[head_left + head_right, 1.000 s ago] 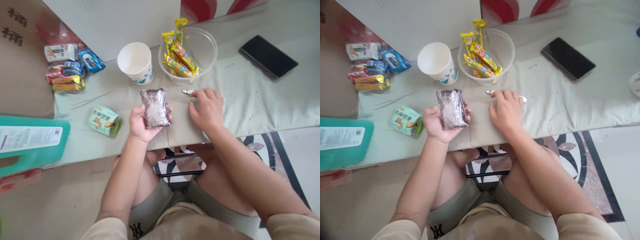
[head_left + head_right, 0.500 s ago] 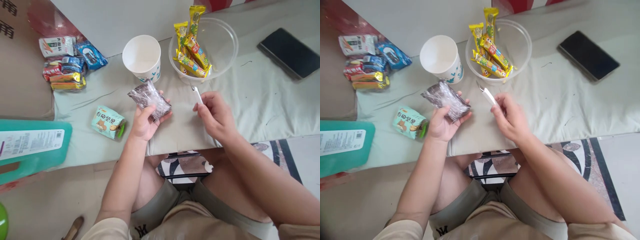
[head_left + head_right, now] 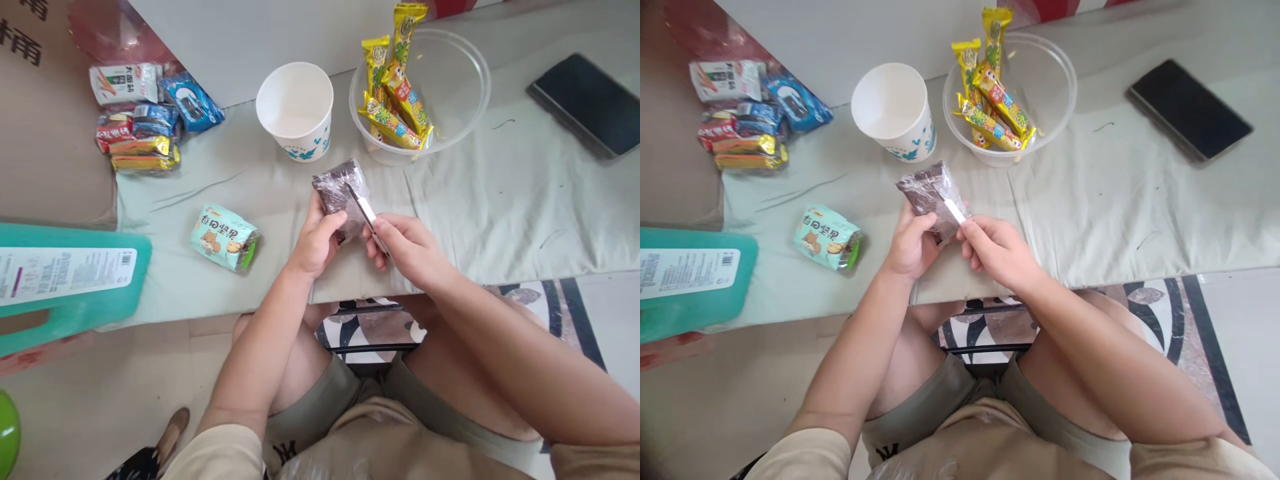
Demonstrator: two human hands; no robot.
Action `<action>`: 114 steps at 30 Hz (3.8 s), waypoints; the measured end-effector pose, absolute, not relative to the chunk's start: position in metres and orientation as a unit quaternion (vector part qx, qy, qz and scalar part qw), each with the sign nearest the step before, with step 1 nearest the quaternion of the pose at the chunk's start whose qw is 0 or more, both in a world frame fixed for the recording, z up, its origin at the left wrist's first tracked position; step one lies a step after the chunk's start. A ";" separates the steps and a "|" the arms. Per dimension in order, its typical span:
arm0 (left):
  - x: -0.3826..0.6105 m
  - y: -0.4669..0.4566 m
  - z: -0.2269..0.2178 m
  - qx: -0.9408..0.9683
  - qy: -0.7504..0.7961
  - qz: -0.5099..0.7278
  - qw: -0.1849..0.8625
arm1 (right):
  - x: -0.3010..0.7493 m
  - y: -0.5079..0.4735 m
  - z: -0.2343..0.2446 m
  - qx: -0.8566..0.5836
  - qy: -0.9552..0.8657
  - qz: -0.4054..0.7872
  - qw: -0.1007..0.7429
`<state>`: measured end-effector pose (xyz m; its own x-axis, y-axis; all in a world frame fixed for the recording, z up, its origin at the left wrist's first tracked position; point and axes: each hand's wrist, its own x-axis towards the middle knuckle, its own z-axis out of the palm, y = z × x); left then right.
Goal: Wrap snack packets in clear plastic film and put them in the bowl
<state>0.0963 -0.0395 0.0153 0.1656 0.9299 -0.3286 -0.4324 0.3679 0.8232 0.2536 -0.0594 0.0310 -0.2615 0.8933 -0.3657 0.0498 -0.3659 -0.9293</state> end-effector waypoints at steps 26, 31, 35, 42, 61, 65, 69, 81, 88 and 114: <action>0.068 -0.044 0.007 0.632 0.579 0.446 0.259 | 0.326 -0.036 0.000 -0.685 -0.682 0.146 0.210; 0.051 -0.033 -0.003 0.710 0.575 0.372 0.164 | 0.329 -0.035 0.001 -0.671 -0.680 0.087 0.284; 0.050 -0.036 -0.002 0.721 0.571 0.359 0.160 | 0.306 -0.044 0.006 -0.531 -0.752 0.158 0.357; 0.055 -0.041 0.007 0.826 0.450 0.289 0.179 | 0.279 -0.048 0.002 -0.422 -0.793 0.247 0.363; 0.035 -0.039 0.010 0.781 0.436 0.312 0.320 | 0.304 -0.043 0.001 -0.478 -0.769 0.249 0.343; 0.040 -0.040 0.015 0.788 0.434 0.269 0.343 | 0.301 -0.044 -0.001 -0.479 -0.780 0.230 0.331; 0.044 -0.041 0.014 0.795 0.434 0.242 0.347 | 0.300 -0.045 -0.001 -0.474 -0.798 0.236 0.286; 0.047 -0.040 0.010 0.740 0.461 0.340 0.352 | 0.296 -0.045 -0.003 -0.492 -0.782 0.245 0.294; 0.064 -0.033 0.010 0.644 0.557 0.284 0.440 | 0.293 -0.046 -0.004 -0.493 -0.781 0.237 0.300; 0.022 -0.036 -0.005 0.632 0.529 0.416 0.385 | 0.324 -0.050 0.018 -0.504 -0.772 0.146 0.359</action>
